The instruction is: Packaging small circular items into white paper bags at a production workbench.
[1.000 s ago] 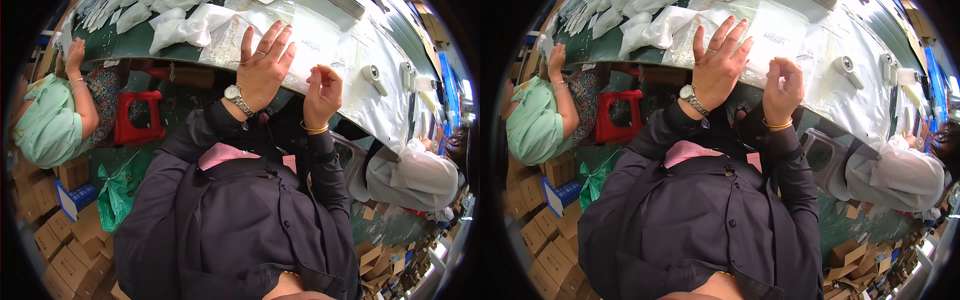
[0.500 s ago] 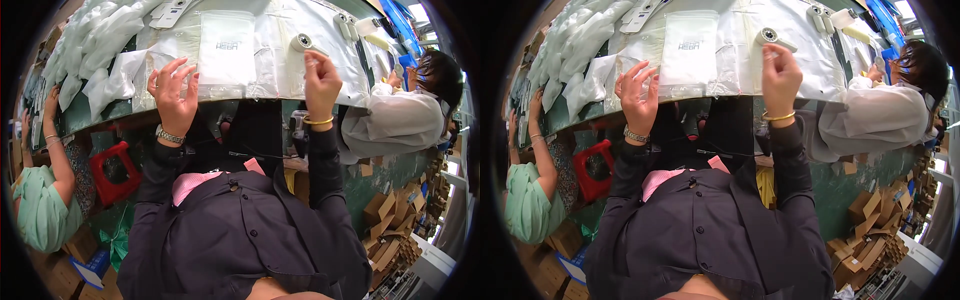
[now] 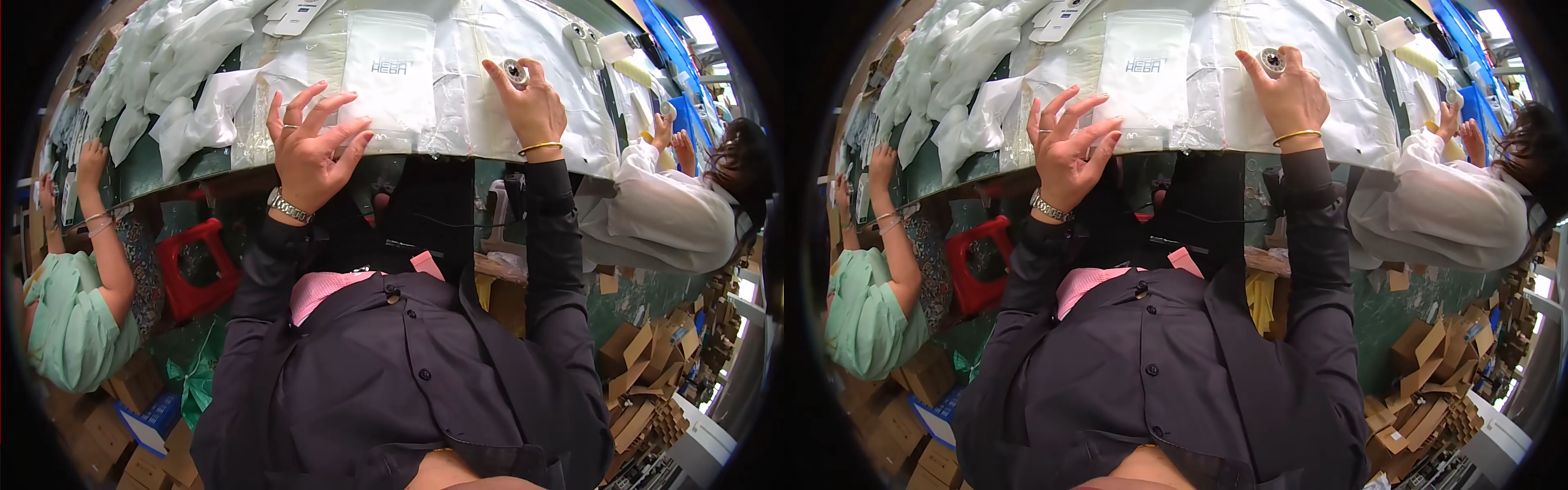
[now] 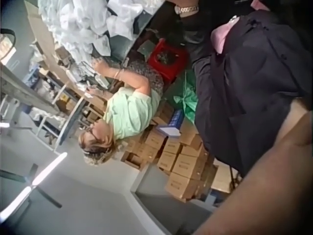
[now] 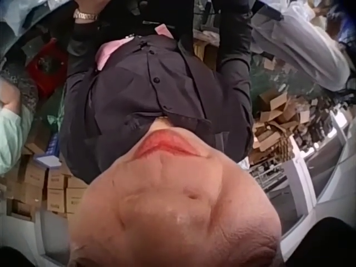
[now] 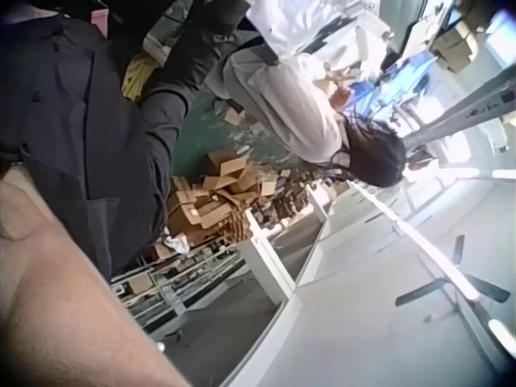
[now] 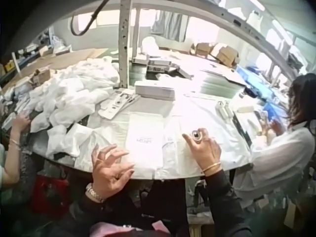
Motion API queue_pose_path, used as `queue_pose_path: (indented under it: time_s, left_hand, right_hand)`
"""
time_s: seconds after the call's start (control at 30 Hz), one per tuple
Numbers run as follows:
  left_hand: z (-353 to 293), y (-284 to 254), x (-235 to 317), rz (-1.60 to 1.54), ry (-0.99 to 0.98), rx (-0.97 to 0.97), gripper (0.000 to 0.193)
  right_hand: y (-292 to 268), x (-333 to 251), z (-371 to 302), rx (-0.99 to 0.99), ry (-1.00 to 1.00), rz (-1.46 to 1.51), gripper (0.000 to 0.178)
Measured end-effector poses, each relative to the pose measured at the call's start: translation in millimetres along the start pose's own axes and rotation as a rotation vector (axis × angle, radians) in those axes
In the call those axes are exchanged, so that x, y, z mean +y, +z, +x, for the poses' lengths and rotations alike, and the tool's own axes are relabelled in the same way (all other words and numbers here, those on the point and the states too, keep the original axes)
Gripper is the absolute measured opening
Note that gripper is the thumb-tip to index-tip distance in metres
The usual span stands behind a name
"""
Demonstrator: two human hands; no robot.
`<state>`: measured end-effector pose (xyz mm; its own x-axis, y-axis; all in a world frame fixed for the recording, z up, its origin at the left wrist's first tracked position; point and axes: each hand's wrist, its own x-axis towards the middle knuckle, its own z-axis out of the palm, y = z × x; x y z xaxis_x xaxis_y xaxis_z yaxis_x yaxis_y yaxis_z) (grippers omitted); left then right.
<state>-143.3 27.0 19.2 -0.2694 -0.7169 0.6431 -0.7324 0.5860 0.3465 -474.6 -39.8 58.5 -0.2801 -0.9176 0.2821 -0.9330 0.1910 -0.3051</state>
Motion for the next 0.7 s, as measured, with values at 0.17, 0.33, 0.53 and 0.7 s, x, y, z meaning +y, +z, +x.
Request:
queue_pose_path:
  time_s: [0.17, 0.33, 0.53, 0.7]
  left_hand:
    - [3.0, -6.9, 3.4, 0.025, 0.082, -0.113, 0.027]
    - [2.5, -5.1, 12.3, 0.096, 0.068, -0.135, 0.032]
    - [0.2, 1.4, 6.9, 0.006, 0.035, -0.077, 0.034]
    - [1.9, 17.2, 30.7, -0.095, 0.083, -0.098, 0.034]
  right_hand:
    - [4.6, -1.3, -5.2, 0.006, 0.005, -0.154, 0.086]
    - [10.1, 7.7, -11.2, 0.151, -0.107, -0.157, 0.065]
    - [-16.0, -1.2, -56.5, 0.018, 0.064, 0.667, 0.041]
    - [-15.4, -19.9, -92.0, -0.06, 0.047, 1.295, 0.035]
